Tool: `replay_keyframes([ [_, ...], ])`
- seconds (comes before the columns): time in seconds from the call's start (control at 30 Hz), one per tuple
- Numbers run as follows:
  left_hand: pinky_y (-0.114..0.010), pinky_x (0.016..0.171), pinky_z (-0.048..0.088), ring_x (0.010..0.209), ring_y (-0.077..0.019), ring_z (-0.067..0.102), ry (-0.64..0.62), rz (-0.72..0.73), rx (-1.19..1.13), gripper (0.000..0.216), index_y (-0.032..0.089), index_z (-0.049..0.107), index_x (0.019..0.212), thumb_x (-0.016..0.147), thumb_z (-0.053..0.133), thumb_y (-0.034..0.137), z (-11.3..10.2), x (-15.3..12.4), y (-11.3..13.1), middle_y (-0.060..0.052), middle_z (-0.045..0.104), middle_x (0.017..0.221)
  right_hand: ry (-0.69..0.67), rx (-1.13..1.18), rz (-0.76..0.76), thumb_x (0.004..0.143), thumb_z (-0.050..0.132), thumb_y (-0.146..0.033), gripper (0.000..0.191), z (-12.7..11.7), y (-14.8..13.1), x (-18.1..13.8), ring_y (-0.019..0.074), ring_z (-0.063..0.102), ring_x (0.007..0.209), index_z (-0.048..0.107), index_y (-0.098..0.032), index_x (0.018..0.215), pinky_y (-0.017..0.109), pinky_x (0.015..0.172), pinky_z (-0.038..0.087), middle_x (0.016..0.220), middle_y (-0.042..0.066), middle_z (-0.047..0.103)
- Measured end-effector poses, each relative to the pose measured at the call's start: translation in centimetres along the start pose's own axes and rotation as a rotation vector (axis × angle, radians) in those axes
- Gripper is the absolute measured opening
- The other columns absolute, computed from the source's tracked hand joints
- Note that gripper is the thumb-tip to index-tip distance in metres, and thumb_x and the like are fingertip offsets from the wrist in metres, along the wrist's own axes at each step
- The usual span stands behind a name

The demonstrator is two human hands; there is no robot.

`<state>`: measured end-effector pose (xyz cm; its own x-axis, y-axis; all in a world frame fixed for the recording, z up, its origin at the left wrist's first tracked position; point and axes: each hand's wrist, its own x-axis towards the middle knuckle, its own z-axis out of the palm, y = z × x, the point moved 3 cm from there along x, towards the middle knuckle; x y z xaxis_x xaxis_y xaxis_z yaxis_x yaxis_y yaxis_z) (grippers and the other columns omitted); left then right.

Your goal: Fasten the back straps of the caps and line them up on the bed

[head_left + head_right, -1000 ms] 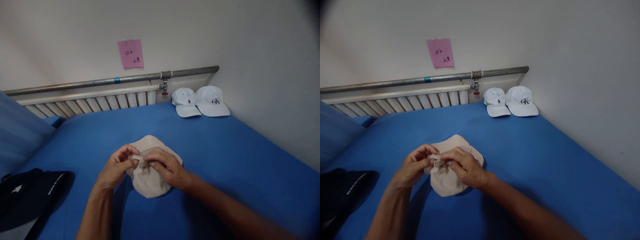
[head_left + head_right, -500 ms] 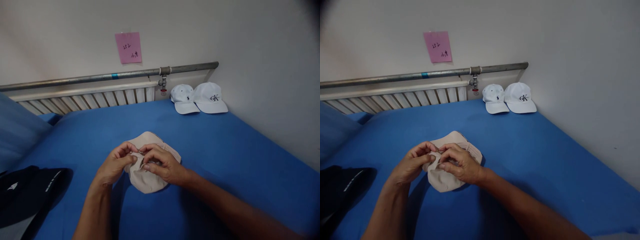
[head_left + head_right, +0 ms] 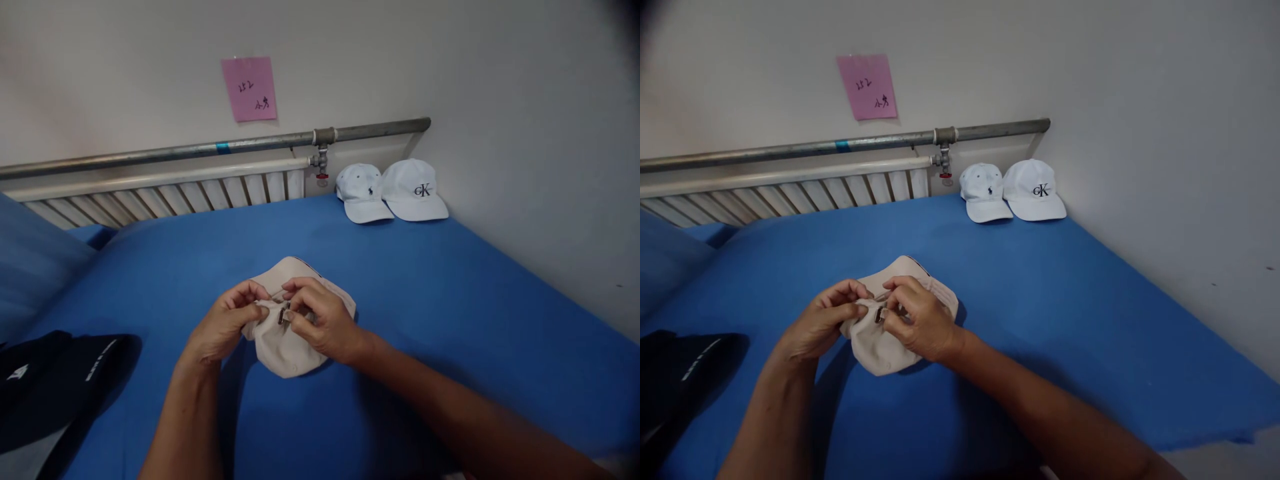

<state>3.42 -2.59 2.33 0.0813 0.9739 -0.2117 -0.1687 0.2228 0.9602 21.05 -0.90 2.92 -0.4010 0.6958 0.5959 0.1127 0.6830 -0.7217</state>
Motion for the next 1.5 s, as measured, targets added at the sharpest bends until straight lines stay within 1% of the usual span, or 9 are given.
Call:
replay_keyframes([
  [0.33, -0.018, 0.056, 0.044, 0.063, -0.0085, 0.058, -0.023, 0.093, -0.020, 0.018, 0.017, 0.063, 0.076, 0.064, 0.077, 0.014, 0.6, -0.2, 0.1, 0.001, 0.066, 0.078, -0.023, -0.019, 0.044, 0.070, 0.056, -0.008, 0.012, 0.2, 0.3, 0.1, 0.0171, 0.062, 0.093, 0.052, -0.019, 0.067, 0.033, 0.083, 0.049, 0.101, 0.007, 0.062],
  [0.53, -0.020, 0.066, 0.046, 0.074, -0.0103, 0.058, -0.058, 0.156, 0.026, 0.014, 0.017, 0.064, 0.076, 0.067, 0.076, 0.014, 0.8, -0.1, 0.1, -0.001, 0.065, 0.086, -0.034, -0.035, 0.055, 0.074, 0.056, -0.008, 0.013, -0.1, 0.2, 0.1, 0.0169, 0.062, 0.091, 0.053, -0.019, 0.068, 0.033, 0.082, 0.049, 0.099, 0.006, 0.062],
  [0.7, -0.018, 0.060, 0.045, 0.068, -0.0087, 0.057, -0.028, 0.120, -0.004, 0.014, 0.016, 0.064, 0.074, 0.066, 0.077, 0.015, 0.6, -0.2, 0.2, 0.000, 0.064, 0.083, -0.082, -0.005, -0.018, 0.082, 0.061, -0.016, 0.005, -0.6, 0.4, 0.2, 0.0165, 0.061, 0.095, 0.060, -0.018, 0.077, 0.032, 0.085, 0.048, 0.100, 0.007, 0.062],
  [0.83, -0.018, 0.057, 0.045, 0.066, -0.0082, 0.057, -0.020, 0.126, -0.044, 0.015, 0.016, 0.064, 0.072, 0.065, 0.077, 0.014, 0.5, -0.2, 0.3, 0.001, 0.064, 0.081, -0.125, 0.002, -0.030, 0.082, 0.064, -0.019, 0.002, -0.9, 0.5, 0.3, 0.0164, 0.061, 0.099, 0.063, -0.018, 0.083, 0.031, 0.085, 0.049, 0.106, 0.008, 0.062],
  [1.17, -0.018, 0.064, 0.046, 0.071, -0.0089, 0.057, -0.001, 0.192, -0.003, 0.015, 0.017, 0.065, 0.071, 0.064, 0.078, 0.013, 0.7, 0.0, 0.3, 0.000, 0.064, 0.082, -0.070, 0.026, 0.008, 0.082, 0.062, -0.017, 0.003, -0.9, 0.3, 0.4, 0.0150, 0.061, 0.092, 0.061, -0.019, 0.079, 0.030, 0.080, 0.049, 0.098, 0.005, 0.062],
  [1.27, -0.020, 0.068, 0.047, 0.074, -0.0100, 0.058, 0.011, 0.243, -0.003, 0.015, 0.017, 0.066, 0.072, 0.065, 0.078, 0.013, 1.0, 0.0, 0.3, 0.000, 0.064, 0.082, -0.054, 0.069, 0.063, 0.081, 0.063, -0.018, 0.006, -0.9, 0.5, 0.6, 0.0142, 0.060, 0.088, 0.059, -0.019, 0.078, 0.029, 0.077, 0.049, 0.094, 0.004, 0.062],
  [1.33, -0.021, 0.069, 0.048, 0.076, -0.0108, 0.058, 0.008, 0.268, -0.005, 0.014, 0.018, 0.066, 0.072, 0.066, 0.078, 0.014, 1.2, -0.1, 0.4, 0.000, 0.064, 0.083, -0.066, 0.120, 0.151, 0.080, 0.064, -0.020, 0.006, -0.9, 0.8, 0.8, 0.0138, 0.059, 0.085, 0.059, -0.020, 0.081, 0.028, 0.073, 0.049, 0.092, 0.003, 0.062],
  [1.43, -0.022, 0.070, 0.048, 0.077, -0.0112, 0.058, -0.017, 0.279, 0.008, 0.012, 0.018, 0.065, 0.072, 0.068, 0.076, 0.015, 1.4, -0.2, 0.5, -0.001, 0.064, 0.083, -0.110, 0.213, 0.296, 0.076, 0.067, -0.022, 0.017, -0.8, 1.2, 1.0, 0.0124, 0.058, 0.079, 0.060, -0.020, 0.091, 0.026, 0.068, 0.048, 0.090, 0.001, 0.062],
  [1.5, -0.022, 0.071, 0.048, 0.078, -0.0118, 0.059, -0.040, 0.282, 0.025, 0.012, 0.018, 0.065, 0.072, 0.069, 0.076, 0.015, 1.5, -0.3, 0.7, -0.001, 0.064, 0.084, -0.138, 0.292, 0.350, 0.074, 0.070, -0.024, 0.021, -0.8, 1.4, 1.1, 0.0115, 0.057, 0.077, 0.061, -0.020, 0.093, 0.025, 0.066, 0.047, 0.088, 0.000, 0.061],
])
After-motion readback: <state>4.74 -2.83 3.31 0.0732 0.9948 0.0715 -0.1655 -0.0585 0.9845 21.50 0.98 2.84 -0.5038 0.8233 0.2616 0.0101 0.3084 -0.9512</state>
